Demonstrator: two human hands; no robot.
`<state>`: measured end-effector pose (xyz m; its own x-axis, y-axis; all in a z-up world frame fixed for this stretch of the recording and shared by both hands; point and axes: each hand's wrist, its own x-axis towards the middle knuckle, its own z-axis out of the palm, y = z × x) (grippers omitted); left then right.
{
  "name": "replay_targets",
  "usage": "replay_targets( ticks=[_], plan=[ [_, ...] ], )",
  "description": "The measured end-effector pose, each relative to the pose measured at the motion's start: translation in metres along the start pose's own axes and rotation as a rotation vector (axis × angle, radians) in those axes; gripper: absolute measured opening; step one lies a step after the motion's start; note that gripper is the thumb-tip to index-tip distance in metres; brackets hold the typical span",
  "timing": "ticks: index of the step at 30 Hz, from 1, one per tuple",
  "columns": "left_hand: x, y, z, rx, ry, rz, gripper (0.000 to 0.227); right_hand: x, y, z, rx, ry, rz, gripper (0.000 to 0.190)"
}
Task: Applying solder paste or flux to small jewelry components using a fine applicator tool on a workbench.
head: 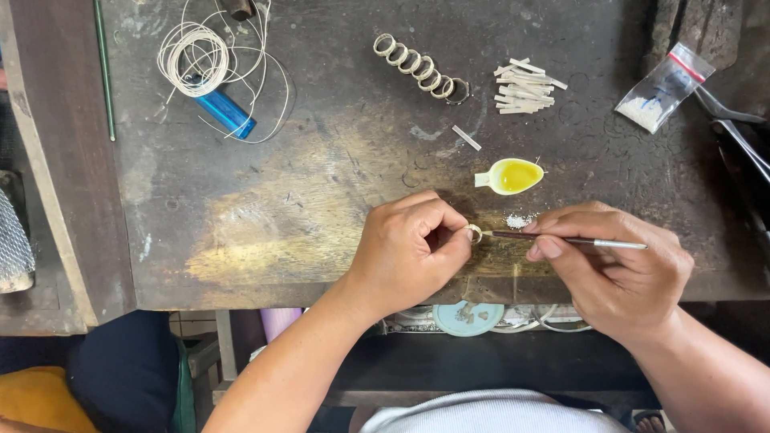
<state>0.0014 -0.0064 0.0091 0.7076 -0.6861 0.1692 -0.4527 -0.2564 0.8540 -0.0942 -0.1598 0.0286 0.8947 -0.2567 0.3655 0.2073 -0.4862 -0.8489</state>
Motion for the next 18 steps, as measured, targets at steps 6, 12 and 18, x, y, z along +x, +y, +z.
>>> replay_targets(
  ticks=[6,12,18],
  plan=[
    [-0.0004,-0.0002,0.0002,0.0,-0.005,-0.002,0.009,-0.0014,0.001,-0.0002,-0.029,-0.007,-0.005,0.006],
    [0.0004,0.0008,-0.0007,-0.001,-0.002,0.01,0.01,0.0004,-0.001,-0.0015,-0.064,-0.021,-0.041,0.004],
    [0.0002,0.0004,-0.0005,0.0,0.007,0.022,0.009,0.0009,-0.0014,-0.0006,-0.081,-0.021,-0.072,0.005]
  ],
)
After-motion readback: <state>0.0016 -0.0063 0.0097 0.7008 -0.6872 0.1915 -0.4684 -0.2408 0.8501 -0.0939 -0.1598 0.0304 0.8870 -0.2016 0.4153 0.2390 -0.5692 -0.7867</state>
